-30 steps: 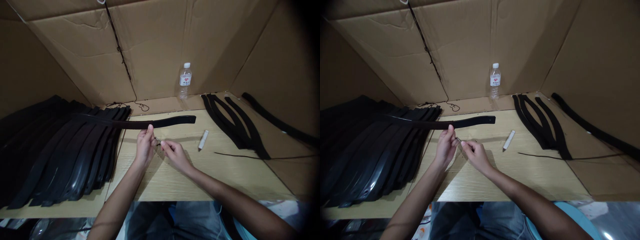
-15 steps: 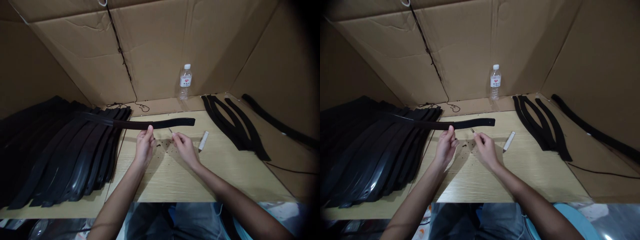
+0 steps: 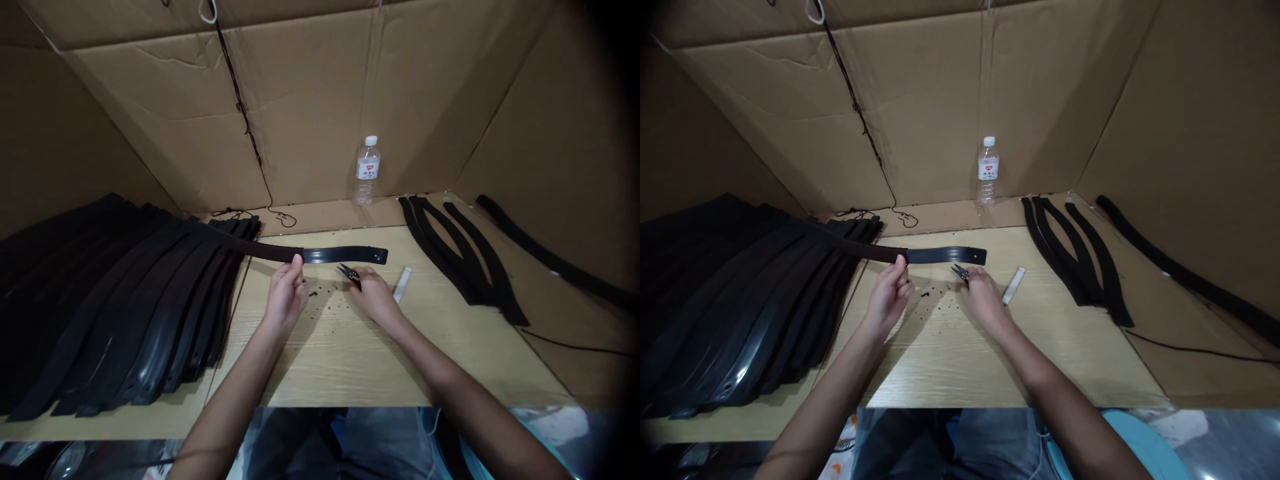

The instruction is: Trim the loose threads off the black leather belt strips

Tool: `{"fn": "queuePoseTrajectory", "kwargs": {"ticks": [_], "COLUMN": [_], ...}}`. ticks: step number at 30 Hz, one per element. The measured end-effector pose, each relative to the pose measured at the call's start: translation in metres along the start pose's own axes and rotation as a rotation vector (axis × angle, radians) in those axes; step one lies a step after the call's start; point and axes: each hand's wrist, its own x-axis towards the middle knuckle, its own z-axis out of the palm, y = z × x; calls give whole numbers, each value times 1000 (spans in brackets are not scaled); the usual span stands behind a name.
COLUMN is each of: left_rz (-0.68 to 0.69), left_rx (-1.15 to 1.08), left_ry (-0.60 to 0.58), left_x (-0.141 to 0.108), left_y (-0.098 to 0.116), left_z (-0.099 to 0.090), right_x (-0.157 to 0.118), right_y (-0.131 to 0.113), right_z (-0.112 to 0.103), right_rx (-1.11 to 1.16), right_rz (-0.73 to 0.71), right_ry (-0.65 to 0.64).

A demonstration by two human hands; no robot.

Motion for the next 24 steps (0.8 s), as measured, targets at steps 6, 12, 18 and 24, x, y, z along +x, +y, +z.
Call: {"fn": "queuePoseTrajectory", "kwargs": {"ticks": [6,12,18,24], "left_rz": [-33,-35,21,140], "left_rx": [14,45,136,388], "left_ry": [-66,-81,-84,-111], "left_x": [1,2,1,0], "left_y": [-1,-3,-2,-8], "left_z": [-3,-3,-4,-7], "right_x": [-1,1,13,3], "right_y": [-3,0,-2,-11], "right_z": [5,7,-30,-68], "right_rx": [0,192,595,863], "right_rz": [-54,-12,66,-2], "right_ry": [-63,3,37,-349]}}
